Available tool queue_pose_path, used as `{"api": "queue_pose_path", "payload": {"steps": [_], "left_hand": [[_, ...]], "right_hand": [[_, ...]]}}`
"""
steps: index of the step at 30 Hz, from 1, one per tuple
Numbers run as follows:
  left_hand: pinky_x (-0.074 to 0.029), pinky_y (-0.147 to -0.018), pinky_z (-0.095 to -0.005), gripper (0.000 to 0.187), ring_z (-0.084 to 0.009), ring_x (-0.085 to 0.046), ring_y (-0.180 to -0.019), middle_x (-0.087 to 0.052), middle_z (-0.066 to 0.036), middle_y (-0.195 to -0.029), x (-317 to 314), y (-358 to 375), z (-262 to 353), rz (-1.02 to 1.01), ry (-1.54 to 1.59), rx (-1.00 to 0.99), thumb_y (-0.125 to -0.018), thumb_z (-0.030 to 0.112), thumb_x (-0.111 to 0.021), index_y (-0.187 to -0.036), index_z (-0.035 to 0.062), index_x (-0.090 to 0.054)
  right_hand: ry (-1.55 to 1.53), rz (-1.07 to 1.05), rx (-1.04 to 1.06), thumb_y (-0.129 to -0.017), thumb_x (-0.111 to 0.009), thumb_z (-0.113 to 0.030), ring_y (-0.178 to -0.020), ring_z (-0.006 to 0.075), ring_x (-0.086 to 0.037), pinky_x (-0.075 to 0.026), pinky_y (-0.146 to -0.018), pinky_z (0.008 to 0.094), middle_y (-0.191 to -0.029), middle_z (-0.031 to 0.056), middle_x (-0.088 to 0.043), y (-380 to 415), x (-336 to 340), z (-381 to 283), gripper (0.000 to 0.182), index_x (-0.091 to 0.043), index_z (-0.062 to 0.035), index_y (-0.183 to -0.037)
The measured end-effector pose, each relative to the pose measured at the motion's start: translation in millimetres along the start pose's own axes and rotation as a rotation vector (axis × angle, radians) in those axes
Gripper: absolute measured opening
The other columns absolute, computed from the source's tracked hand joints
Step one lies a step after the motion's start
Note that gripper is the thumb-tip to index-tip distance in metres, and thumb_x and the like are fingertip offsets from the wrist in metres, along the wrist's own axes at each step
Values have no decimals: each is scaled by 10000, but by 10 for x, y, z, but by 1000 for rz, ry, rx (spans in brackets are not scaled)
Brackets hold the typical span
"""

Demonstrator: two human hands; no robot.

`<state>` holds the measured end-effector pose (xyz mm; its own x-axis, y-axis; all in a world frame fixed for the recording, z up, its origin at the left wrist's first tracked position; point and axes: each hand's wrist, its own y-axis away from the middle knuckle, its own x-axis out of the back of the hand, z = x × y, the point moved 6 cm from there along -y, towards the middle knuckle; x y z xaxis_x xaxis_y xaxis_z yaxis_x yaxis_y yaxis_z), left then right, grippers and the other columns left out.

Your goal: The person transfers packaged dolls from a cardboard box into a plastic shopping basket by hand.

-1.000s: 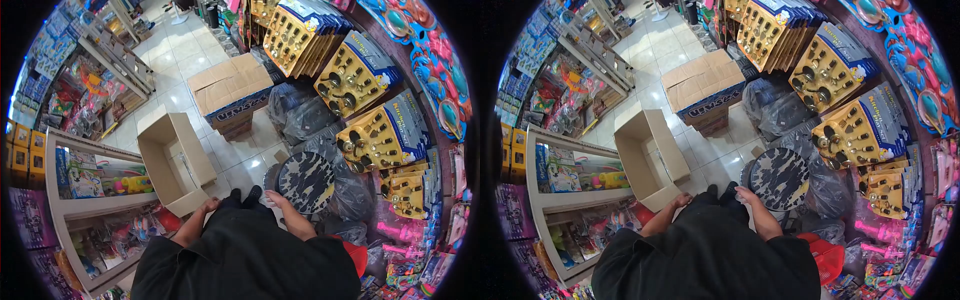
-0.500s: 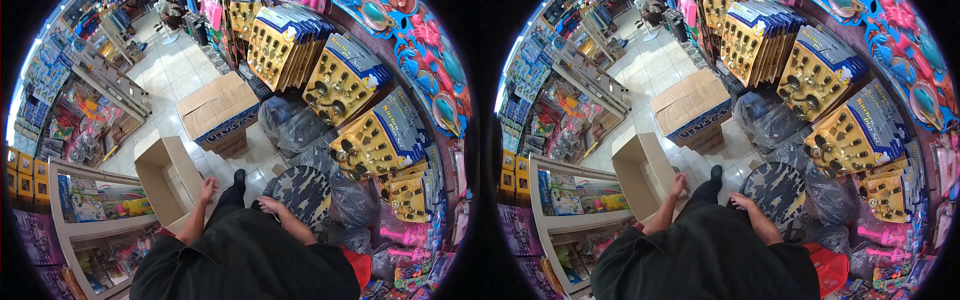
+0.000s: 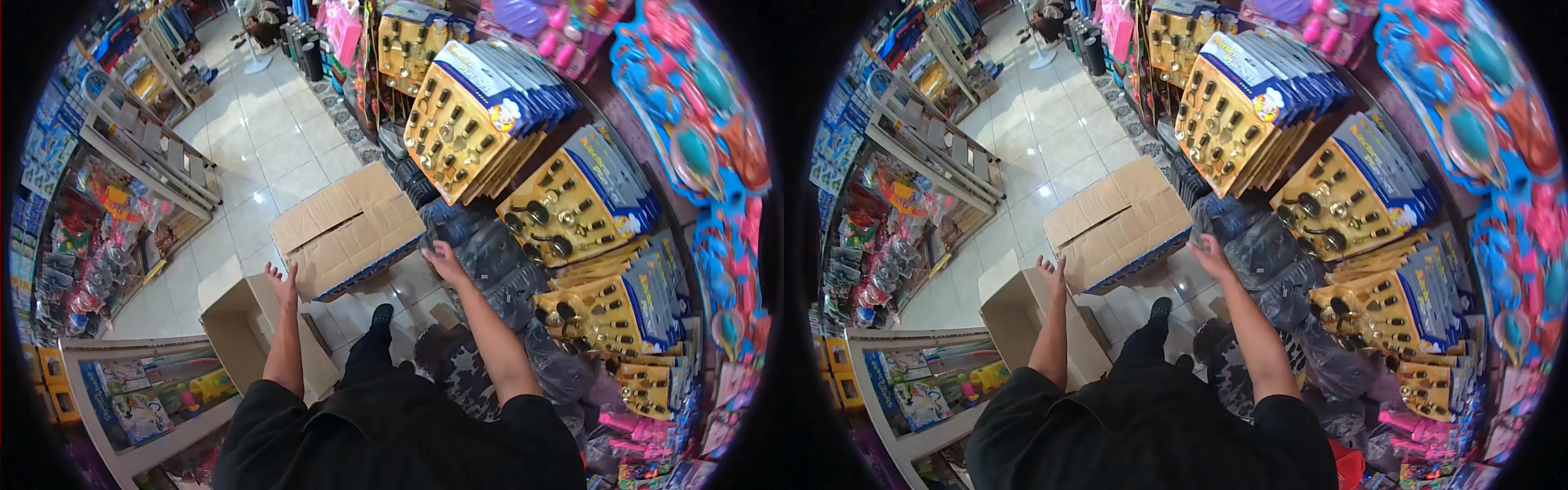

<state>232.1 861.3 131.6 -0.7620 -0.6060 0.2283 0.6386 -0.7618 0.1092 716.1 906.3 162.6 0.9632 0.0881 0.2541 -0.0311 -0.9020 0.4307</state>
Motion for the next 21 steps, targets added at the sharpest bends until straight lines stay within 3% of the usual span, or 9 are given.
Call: {"api": "queue_pose_path", "payload": {"steps": [4,7,9,13,16,19,21], "left_hand": [[-345,-1059,-510,1047,-394,-350,-1327,-339,-263,-1433,-146,-242,-120,-74,-12,70,-752,409,-825,-1506,102,-166],[-349,-1072,-489,1038,-388,-339,-1342,-323,-262,-1452,-227,-250,-134,-141,98,109,-776,369,-814,-1517,98,-139],[-364,-1071,-458,1020,-365,-355,-1334,-315,-251,-1464,-271,-220,-209,-152,153,174,-790,340,-809,-1516,80,-140],[-392,-1047,-385,862,-282,-451,-1265,-418,-195,-1415,-354,-296,-390,-207,278,207,-856,302,-752,-1490,35,-232],[-396,-1039,-360,747,-243,-505,-1212,-494,-158,-1360,-375,-325,-479,-273,311,265,-902,310,-699,-1467,22,-304],[-395,-1039,-356,675,-232,-517,-1200,-521,-139,-1342,-369,-290,-420,-284,312,301,-937,332,-650,-1453,24,-343],[-386,-1050,-357,658,-230,-504,-1218,-509,-132,-1362,-389,-260,-334,-296,336,313,-950,353,-625,-1448,23,-352]], "right_hand": [[217,24,158,-731,-791,-523,-1295,324,-450,-358,-1083,403,-1428,238,-415,-605,-126,-354,953,-378,11,-1404],[364,47,128,-753,-772,-517,-1359,327,-396,-366,-1083,413,-1455,261,-394,-896,-202,-494,985,-306,-27,-1470],[321,25,58,-732,-782,-531,-1382,351,-363,-325,-1116,417,-1474,262,-372,-1038,-247,-569,1046,-277,-2,-1480],[279,-58,-63,-726,-779,-541,-1404,361,-339,-299,-1138,400,-1495,274,-349,-1275,-367,-506,1095,-238,20,-1495],[378,-1,5,-774,-760,-492,-1307,316,-479,-372,-1081,374,-1410,242,-486,-1349,-448,-432,982,-297,-4,-1490],[160,-134,-15,-807,-752,-434,-1205,258,-570,-435,-1012,354,-1319,193,-587,-1339,-497,-456,801,-446,-18,-1419],[226,-50,49,-788,-756,-467,-1113,255,-627,-473,-951,364,-1201,155,-659,-1280,-467,-517,688,-561,-71,-1316]]}}
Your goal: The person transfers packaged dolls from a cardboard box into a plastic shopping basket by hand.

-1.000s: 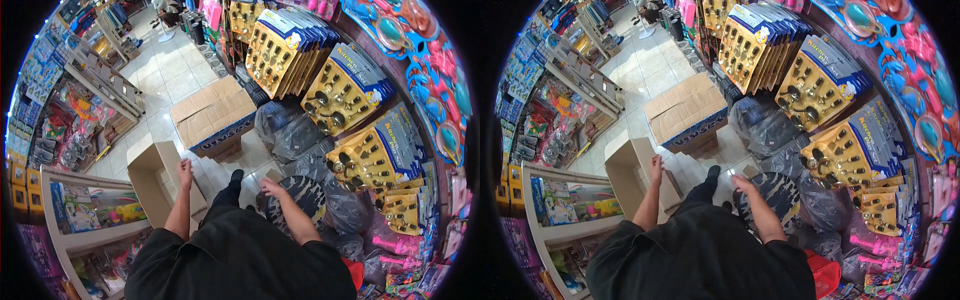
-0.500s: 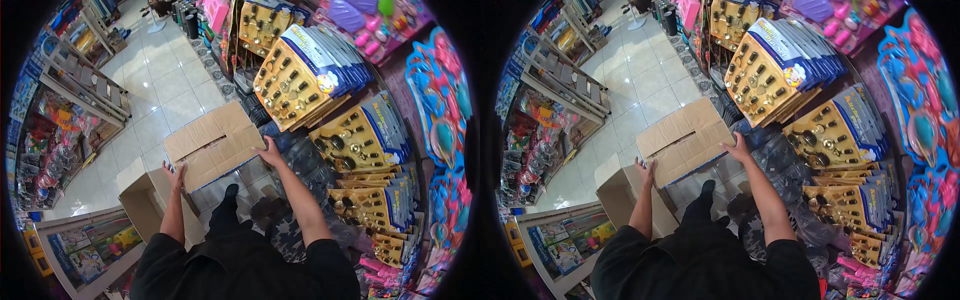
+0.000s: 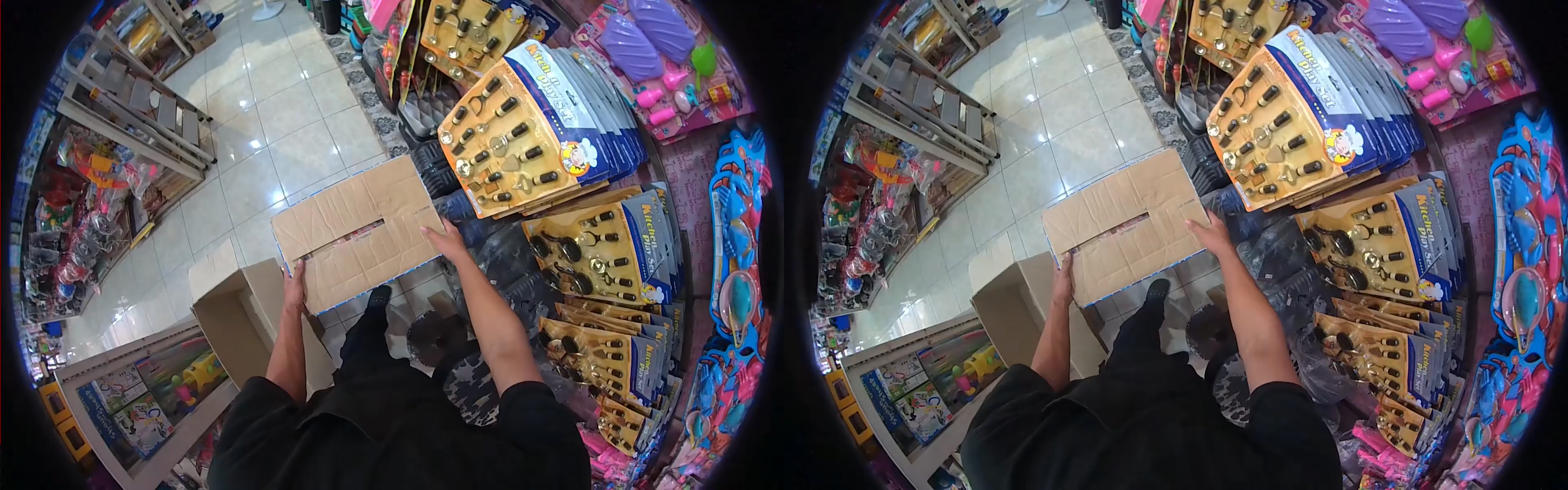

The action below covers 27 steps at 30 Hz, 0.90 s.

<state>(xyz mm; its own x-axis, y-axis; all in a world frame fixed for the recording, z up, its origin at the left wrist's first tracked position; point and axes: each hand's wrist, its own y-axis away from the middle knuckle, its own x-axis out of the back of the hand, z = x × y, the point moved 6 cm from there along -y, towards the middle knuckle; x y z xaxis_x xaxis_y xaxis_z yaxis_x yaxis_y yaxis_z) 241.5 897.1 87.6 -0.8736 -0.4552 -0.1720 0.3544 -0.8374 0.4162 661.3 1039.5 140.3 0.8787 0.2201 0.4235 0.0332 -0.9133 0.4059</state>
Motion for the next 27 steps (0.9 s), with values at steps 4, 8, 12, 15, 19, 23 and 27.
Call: {"api": "queue_pose_path", "payload": {"steps": [4,8,12,15,19,23,27], "left_hand": [[-364,-1071,-359,601,-221,-480,-1253,-500,-114,-1385,-24,108,97,-49,-26,17,-985,362,-560,-1442,20,-370],[-365,-1076,-355,575,-218,-482,-1262,-496,-114,-1397,-144,314,306,-77,-52,60,-1002,363,-525,-1443,26,-378],[-374,-1074,-353,585,-224,-493,-1264,-495,-126,-1403,-225,486,386,-164,-65,91,-1010,370,-501,-1448,7,-365],[-391,-1066,-360,620,-241,-514,-1254,-491,-133,-1411,-247,660,418,-257,-101,123,-1008,420,-470,-1459,11,-352],[-439,-1025,-383,695,-262,-569,-1201,-523,-168,-1371,-740,1302,756,-397,-57,270,-977,505,-462,-1453,9,-360],[-471,-991,-375,682,-266,-604,-1159,-556,-174,-1331,-1225,1897,857,-578,-126,289,-958,482,-487,-1431,1,-383],[-426,-1030,-371,645,-255,-570,-1190,-544,-136,-1353,-1808,2458,647,-781,-229,349,-950,411,-516,-1443,19,-377]], "right_hand": [[15,82,56,-769,-765,-484,-1038,255,-669,-496,-907,363,-1090,134,-712,157,46,-1,589,-663,-103,-1207],[-37,79,-36,-778,-758,-478,-988,255,-686,-508,-873,367,-1054,131,-724,534,187,49,546,-686,-115,-1179],[-34,137,-66,-814,-731,-451,-955,242,-691,-511,-843,363,-1038,134,-725,1188,522,23,498,-687,-120,-1183],[-83,213,-82,-859,-696,-409,-937,223,-689,-507,-826,348,-1028,131,-725,1911,771,36,461,-672,-101,-1200],[-139,365,-90,-917,-648,-356,-905,179,-673,-500,-810,317,-1015,134,-720,3182,1117,93,434,-640,-51,-1225],[-237,592,-65,-953,-621,-296,-881,97,-619,-491,-801,281,-987,99,-715,4502,1297,263,414,-615,1,-1241],[-343,810,-132,-978,-597,-267,-862,47,-574,-477,-775,241,-971,20,-688,5636,1307,742,367,-632,5,-1222]]}}
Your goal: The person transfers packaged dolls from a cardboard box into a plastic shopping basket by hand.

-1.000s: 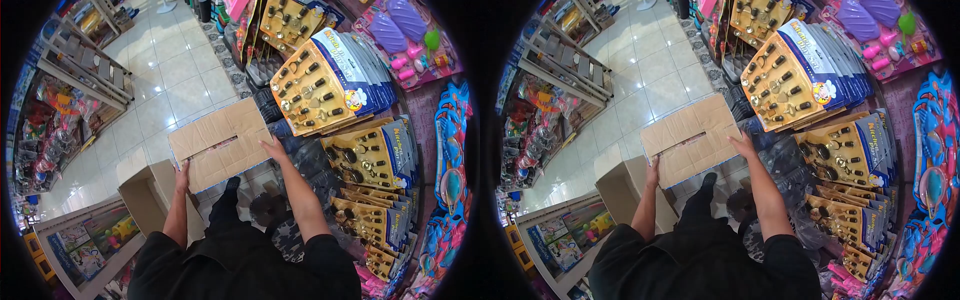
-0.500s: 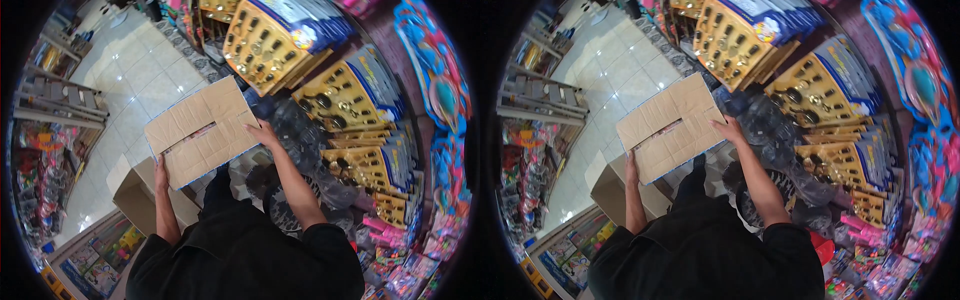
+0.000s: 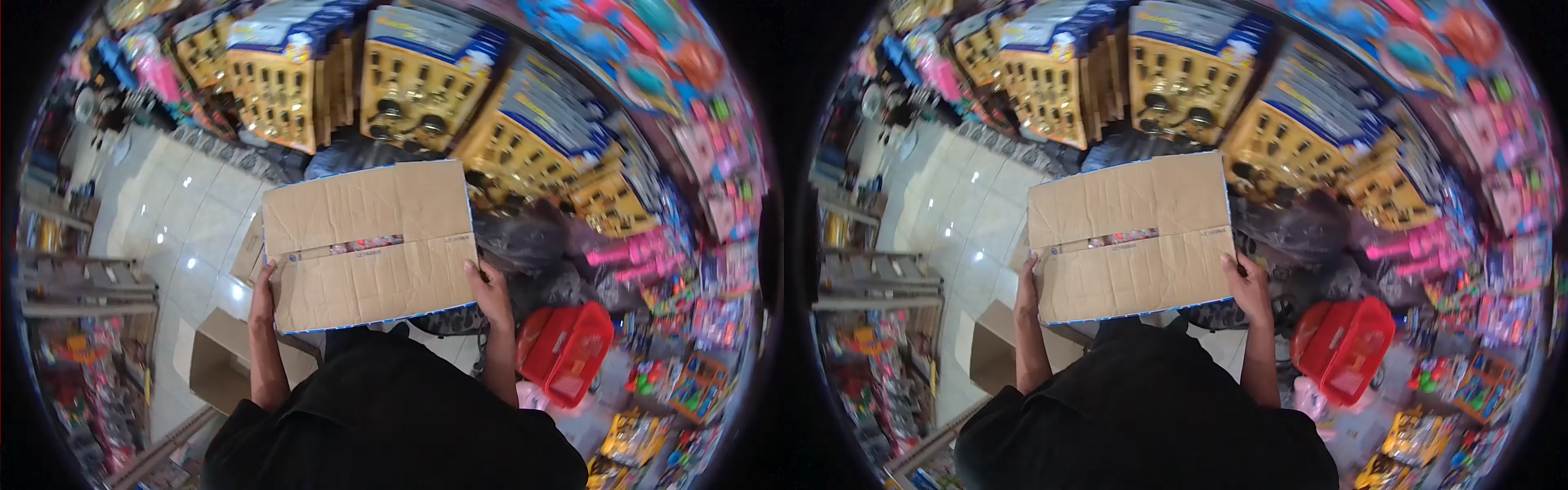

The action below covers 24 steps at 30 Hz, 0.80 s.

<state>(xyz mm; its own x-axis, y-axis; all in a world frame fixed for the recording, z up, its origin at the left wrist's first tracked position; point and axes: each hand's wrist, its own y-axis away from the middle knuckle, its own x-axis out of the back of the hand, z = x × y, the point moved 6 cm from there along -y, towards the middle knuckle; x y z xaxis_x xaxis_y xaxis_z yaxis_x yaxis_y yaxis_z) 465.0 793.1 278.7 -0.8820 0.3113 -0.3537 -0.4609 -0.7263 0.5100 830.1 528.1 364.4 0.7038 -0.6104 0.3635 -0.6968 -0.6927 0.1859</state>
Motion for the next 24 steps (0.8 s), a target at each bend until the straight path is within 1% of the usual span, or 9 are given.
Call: {"api": "queue_pose_path", "payload": {"steps": [4,7,11,12,13,17,19,21,24], "left_hand": [[-379,-1055,-361,611,-244,-530,-1221,-537,-134,-1346,-858,-109,-297,-272,-98,22,-944,356,-511,-1438,23,-377],[-378,-1055,-360,601,-244,-524,-1230,-520,-133,-1368,-1410,-125,-546,-334,-194,86,-943,333,-506,-1452,48,-365],[-358,-1075,-350,625,-242,-502,-1261,-508,-135,-1385,-1917,-211,-981,-495,-245,102,-946,334,-497,-1462,21,-335],[-362,-1074,-343,650,-244,-495,-1267,-502,-136,-1395,-2068,-200,-1002,-575,-221,95,-945,299,-541,-1481,20,-302],[-366,-1070,-341,659,-242,-495,-1265,-502,-135,-1395,-2111,-252,-1085,-569,-263,84,-941,282,-563,-1485,22,-298],[-395,-1044,-335,696,-216,-506,-1240,-520,-125,-1374,-2038,-602,-1583,-519,-390,53,-924,244,-660,-1486,42,-303],[-412,-1027,-334,679,-206,-524,-1214,-540,-120,-1351,-2152,-603,-1521,-532,-446,-6,-929,263,-660,-1476,45,-322],[-442,-989,-332,653,-197,-550,-1171,-567,-121,-1313,-2216,-469,-1424,-493,-491,23,-929,261,-667,-1461,48,-353],[-480,-933,-331,605,-188,-582,-1109,-601,-118,-1261,-2239,-602,-1418,-519,-506,-29,-923,252,-682,-1417,30,-412]], "right_hand": [[-97,164,-88,-988,-584,-312,-826,37,-562,-464,-737,228,-930,-4,-676,614,733,526,397,-637,15,-1207],[-135,331,-85,-992,-573,-321,-833,43,-568,-466,-748,232,-940,-2,-679,1053,1135,911,402,-634,6,-1218],[-220,473,-98,-993,-570,-299,-858,58,-582,-471,-774,240,-980,21,-689,1381,1501,1349,388,-629,-1,-1235],[-202,503,-96,-991,-570,-295,-867,64,-586,-472,-783,243,-993,30,-692,1394,1558,1429,388,-628,-1,-1237],[-186,528,-91,-990,-570,-292,-875,69,-590,-473,-793,245,-1005,39,-694,1407,1585,1549,388,-627,-1,-1240],[-196,574,-192,-974,-573,-346,-986,150,-626,-471,-874,295,-1083,119,-696,1395,1478,2098,443,-614,-12,-1262],[-130,648,-212,-970,-563,-380,-1056,221,-641,-466,-918,333,-1123,164,-686,1381,1434,2226,481,-596,-19,-1288],[-76,661,-212,-977,-537,-392,-1111,288,-626,-456,-948,366,-1145,198,-670,1369,1387,2347,504,-557,-22,-1318],[47,637,-231,-989,-502,-389,-1153,355,-603,-444,-974,399,-1179,223,-646,1361,1389,2113,525,-480,-23,-1364]]}}
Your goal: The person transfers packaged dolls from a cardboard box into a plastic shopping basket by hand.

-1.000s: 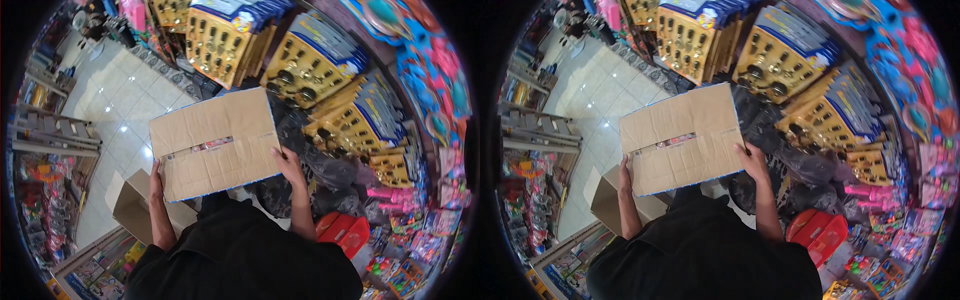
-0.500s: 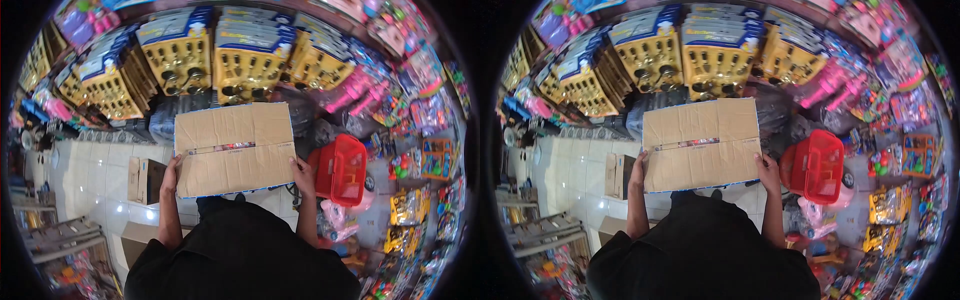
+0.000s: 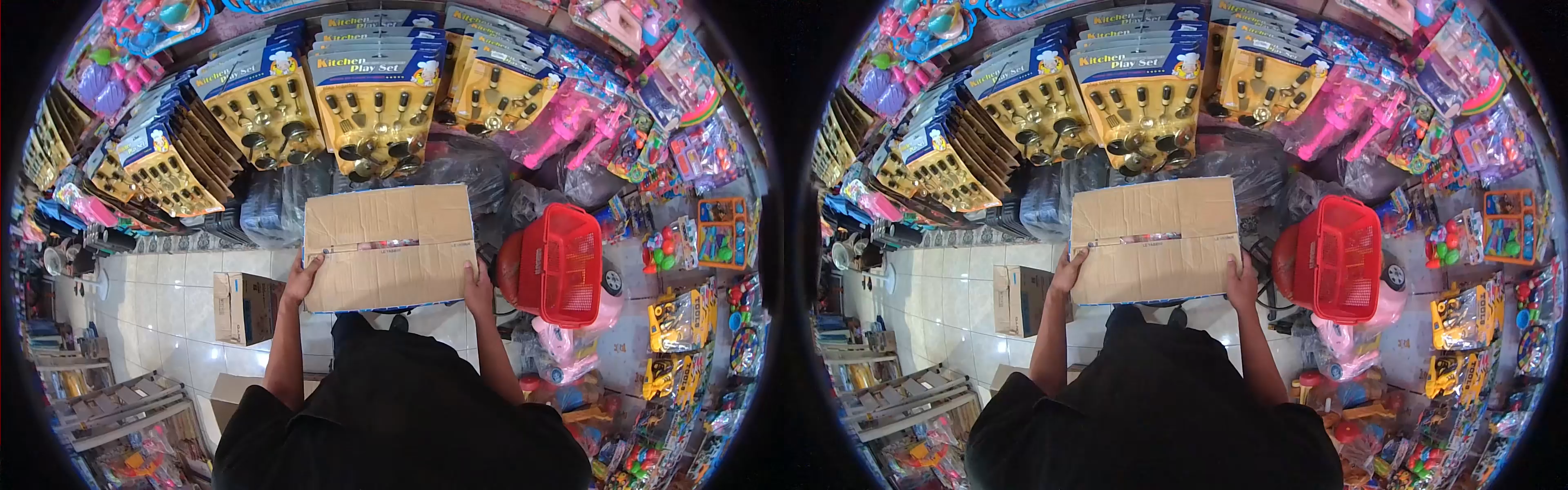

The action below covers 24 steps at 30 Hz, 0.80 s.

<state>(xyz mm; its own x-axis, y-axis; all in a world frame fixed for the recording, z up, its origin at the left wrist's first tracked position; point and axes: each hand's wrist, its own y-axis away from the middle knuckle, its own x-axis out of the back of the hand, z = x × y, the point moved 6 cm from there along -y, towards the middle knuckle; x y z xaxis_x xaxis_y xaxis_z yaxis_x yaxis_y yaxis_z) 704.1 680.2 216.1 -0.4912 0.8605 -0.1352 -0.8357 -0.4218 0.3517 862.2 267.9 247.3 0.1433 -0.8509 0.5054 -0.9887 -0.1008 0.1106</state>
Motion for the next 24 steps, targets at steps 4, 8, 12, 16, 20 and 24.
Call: {"api": "queue_pose_path", "payload": {"steps": [4,8,12,16,20,24], "left_hand": [[-504,-892,-339,603,-190,-598,-1072,-621,-123,-1220,63,-71,5,62,-136,-59,-884,265,-732,-1346,-21,-470],[-505,-891,-381,680,-282,-620,-1064,-624,-197,-1195,33,61,228,319,-527,-249,-828,329,-775,-1306,-54,-479],[-488,-899,-432,683,-396,-589,-1070,-579,-255,-1182,-187,442,583,501,-794,-329,-816,345,-767,-1291,-53,-478],[-433,-946,-470,595,-415,-524,-1101,-531,-247,-1178,-289,720,530,494,-925,-555,-821,271,-753,-1253,-40,-489],[-431,-950,-453,511,-361,-539,-1106,-539,-232,-1198,-149,867,363,466,-660,-553,-837,180,-736,-1227,-45,-494],[-432,-967,-421,568,-317,-598,-1014,-625,-207,-1113,18,1040,364,148,-78,-375,-993,474,-395,-1098,-50,-586]], "right_hand": [[-153,-114,57,-997,-488,-365,-1166,345,-592,-436,-987,402,-1231,221,-615,10,-28,39,534,-385,-33,-1402],[-184,-179,105,-941,-604,-290,-1178,295,-572,-434,-995,391,-1276,196,-579,57,26,-53,604,-349,-42,-1430],[-175,-210,120,-854,-713,-196,-1206,268,-545,-428,-1008,387,-1315,186,-542,72,48,-235,730,-332,-21,-1451],[-213,-203,257,-816,-747,-171,-1227,265,-526,-416,-1024,387,-1333,184,-523,76,86,-340,763,-353,3,-1447],[-258,-119,336,-884,-660,-140,-1220,255,-531,-404,-1033,372,-1315,162,-538,152,199,-330,525,-489,14,-1357],[-545,-267,84,-993,-508,-268,-1243,244,-514,-371,-1058,360,-1362,162,-516,249,522,-323,402,-595,18,-1261]]}}
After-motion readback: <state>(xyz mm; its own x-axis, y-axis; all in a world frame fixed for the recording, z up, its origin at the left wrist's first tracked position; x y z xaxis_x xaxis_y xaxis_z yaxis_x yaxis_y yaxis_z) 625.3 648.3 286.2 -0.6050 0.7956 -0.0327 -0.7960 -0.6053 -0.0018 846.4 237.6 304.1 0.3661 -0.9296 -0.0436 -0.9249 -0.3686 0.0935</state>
